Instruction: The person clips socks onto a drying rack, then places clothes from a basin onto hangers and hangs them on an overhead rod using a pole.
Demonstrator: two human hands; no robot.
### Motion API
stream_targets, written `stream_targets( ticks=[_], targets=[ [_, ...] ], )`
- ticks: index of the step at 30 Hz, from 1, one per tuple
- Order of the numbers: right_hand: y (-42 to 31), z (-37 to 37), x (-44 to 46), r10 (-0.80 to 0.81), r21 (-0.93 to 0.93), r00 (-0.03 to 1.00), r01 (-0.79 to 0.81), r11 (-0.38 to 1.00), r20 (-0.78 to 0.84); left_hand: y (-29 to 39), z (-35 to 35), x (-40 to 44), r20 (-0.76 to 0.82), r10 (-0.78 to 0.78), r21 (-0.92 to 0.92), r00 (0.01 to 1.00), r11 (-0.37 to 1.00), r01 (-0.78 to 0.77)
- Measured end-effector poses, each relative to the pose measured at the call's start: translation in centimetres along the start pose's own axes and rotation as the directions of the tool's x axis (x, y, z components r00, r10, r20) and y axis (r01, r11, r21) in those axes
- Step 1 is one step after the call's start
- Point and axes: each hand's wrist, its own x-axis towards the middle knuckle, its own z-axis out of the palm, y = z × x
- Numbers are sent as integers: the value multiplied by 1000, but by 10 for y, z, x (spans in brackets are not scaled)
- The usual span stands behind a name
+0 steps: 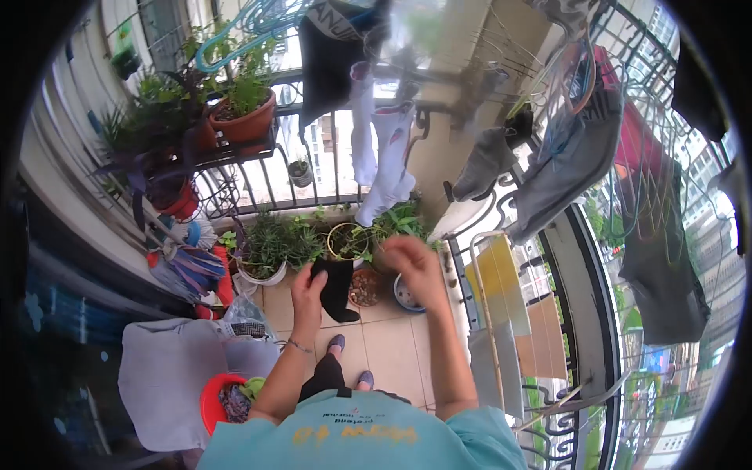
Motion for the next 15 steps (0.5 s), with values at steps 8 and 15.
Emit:
stream_targets(
  ticks=[8,15],
  targets=[
    [-64,-42,62,-279,-197,932,235,952,-233,42,43,122,121,219,33,968,974,-225],
    [-54,-51,147,-238,-180,930,193,965,-280,51,105,206,277,122,-52,953,992,-112]
  ],
)
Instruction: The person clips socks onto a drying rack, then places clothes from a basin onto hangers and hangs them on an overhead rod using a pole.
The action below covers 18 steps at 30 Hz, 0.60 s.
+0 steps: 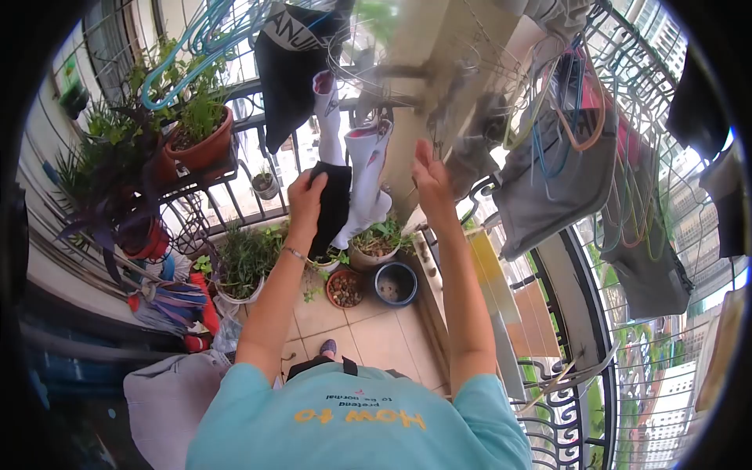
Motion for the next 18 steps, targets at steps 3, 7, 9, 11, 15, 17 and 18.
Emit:
stream_targets(
  ticks=[3,7,9,11,15,17,18],
  targets=[
    [29,4,55,-3,50,993,9,999,-120,-9,30,29,64,-32,55,997,998,29],
    [42,9,119,-26,67,983,39,997,-183,-33,57,62,160,58,3,985,998,-59],
    [36,9,132,-32,106,980,53,993,-196,-38,69,75,162,141,-6,977,990,-142],
    [30,7,155,5,39,984,2,999,-180,-37,73,88,188,124,23,974,991,-131],
    [21,9,186,6,90,980,12,996,-201,-31,82,112,130,177,-25,976,984,-176],
    [20,12,190,36,160,976,-1,987,-216,-25,82,122,104,100,-57,990,994,-95],
    [24,9,197,52,165,976,-17,986,-210,-25,84,127,93,165,-62,982,985,-160]
  ],
)
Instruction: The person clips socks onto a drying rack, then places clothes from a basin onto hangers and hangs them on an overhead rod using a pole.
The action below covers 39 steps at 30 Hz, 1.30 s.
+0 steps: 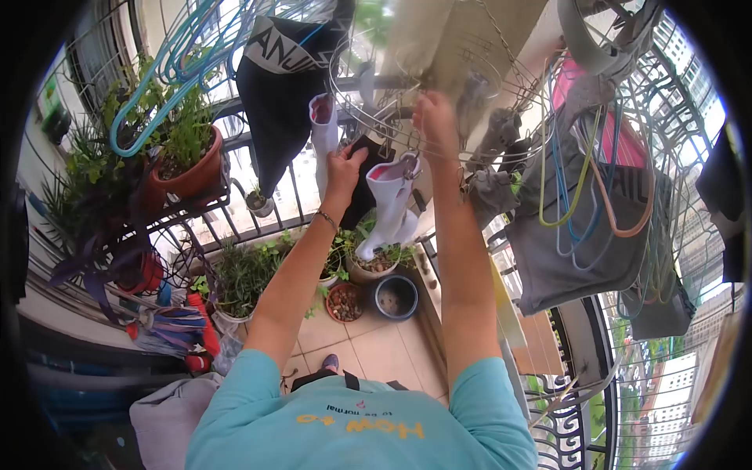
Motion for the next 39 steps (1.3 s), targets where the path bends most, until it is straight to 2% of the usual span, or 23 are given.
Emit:
stream_targets(
  ticks=[2,5,6,8,10,13,14,16,17,18,21,22,25,26,29,30,33,37,39],
  targets=[
    [8,-1,15,55,-48,998,-54,997,13,-1,4,6,19,43,18,999,999,-43],
    [13,-5,36,97,116,990,-109,987,102,21,13,5,43,78,57,996,995,-80],
    [16,-3,46,73,164,991,-90,982,108,26,17,6,50,85,71,995,994,-89],
    [11,1,64,4,148,988,-27,989,156,-26,22,29,61,89,-47,994,995,-87],
    [4,11,81,-28,111,987,11,994,159,-29,24,33,110,47,-121,993,992,-34],
    [-1,15,104,-96,50,969,86,995,227,-34,23,36,188,-5,-51,982,999,15],
    [4,14,116,-138,75,963,124,989,232,-39,31,37,73,91,-53,993,995,-87],
    [15,10,146,-374,-95,880,416,904,294,-22,31,35,108,86,-3,990,996,-87],
    [18,3,154,-409,-130,849,471,872,335,-9,30,33,124,83,22,989,996,-87],
    [18,-1,158,-441,-159,815,526,836,376,22,33,25,144,-61,-10,988,998,63],
    [8,-1,152,-501,-180,751,616,767,430,17,39,43,162,56,-21,985,998,-54],
    [3,-1,148,-498,-182,745,619,764,444,18,39,49,168,-14,83,986,997,0],
    [-12,-4,130,-370,-171,805,491,854,464,10,49,67,196,-153,178,969,977,119],
    [-17,-4,121,-317,-138,841,412,901,438,2,50,71,202,41,278,978,956,-97],
    [-45,5,86,-106,-62,925,137,989,364,-17,61,81,173,45,-31,984,999,-40],
    [-53,6,77,-26,-37,940,41,998,339,-24,65,86,188,83,-207,979,977,-43],
    [-67,4,64,52,-93,917,-16,996,397,-7,65,87,166,57,-147,985,989,-33],
    [-68,3,56,37,-84,918,-4,996,395,6,62,90,189,84,-204,978,978,-44],
    [-62,0,58,-8,-27,923,19,999,384,10,57,90,223,22,-246,974,969,35]
  ],
)
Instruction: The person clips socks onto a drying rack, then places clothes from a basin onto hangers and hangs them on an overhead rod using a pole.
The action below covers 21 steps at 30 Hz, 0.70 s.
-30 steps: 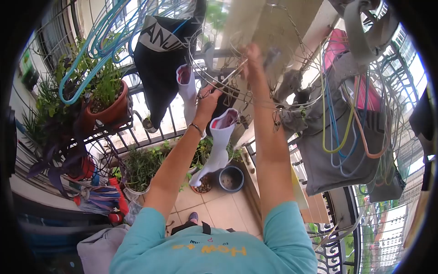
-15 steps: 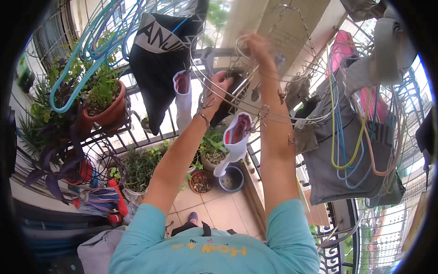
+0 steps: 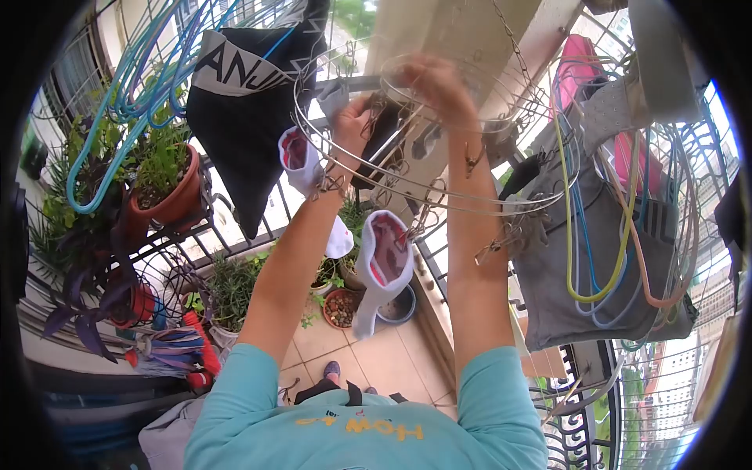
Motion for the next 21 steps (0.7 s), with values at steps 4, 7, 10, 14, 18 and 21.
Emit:
stream_targets(
  ticks=[4,7,10,14,18,21],
  targets=[
    [14,-12,3,-3,-59,1000,3,998,3,5,-5,-4,25,-12,-15,1000,1000,12],
    [32,-23,6,-55,-84,997,51,995,-46,-10,-9,3,22,114,210,993,971,-116],
    [42,-26,-2,-111,-136,992,103,985,-54,6,2,-11,11,133,240,991,962,-132],
    [30,-25,-18,-41,-148,999,36,988,-29,-14,-2,-8,126,155,205,980,962,-178],
    [34,-35,-25,-54,-191,998,51,980,-11,-40,-11,-1,116,81,241,990,964,-108],
    [36,-40,-33,-141,-77,987,146,986,72,-38,-10,-3,118,19,152,993,988,-37]
  ],
)
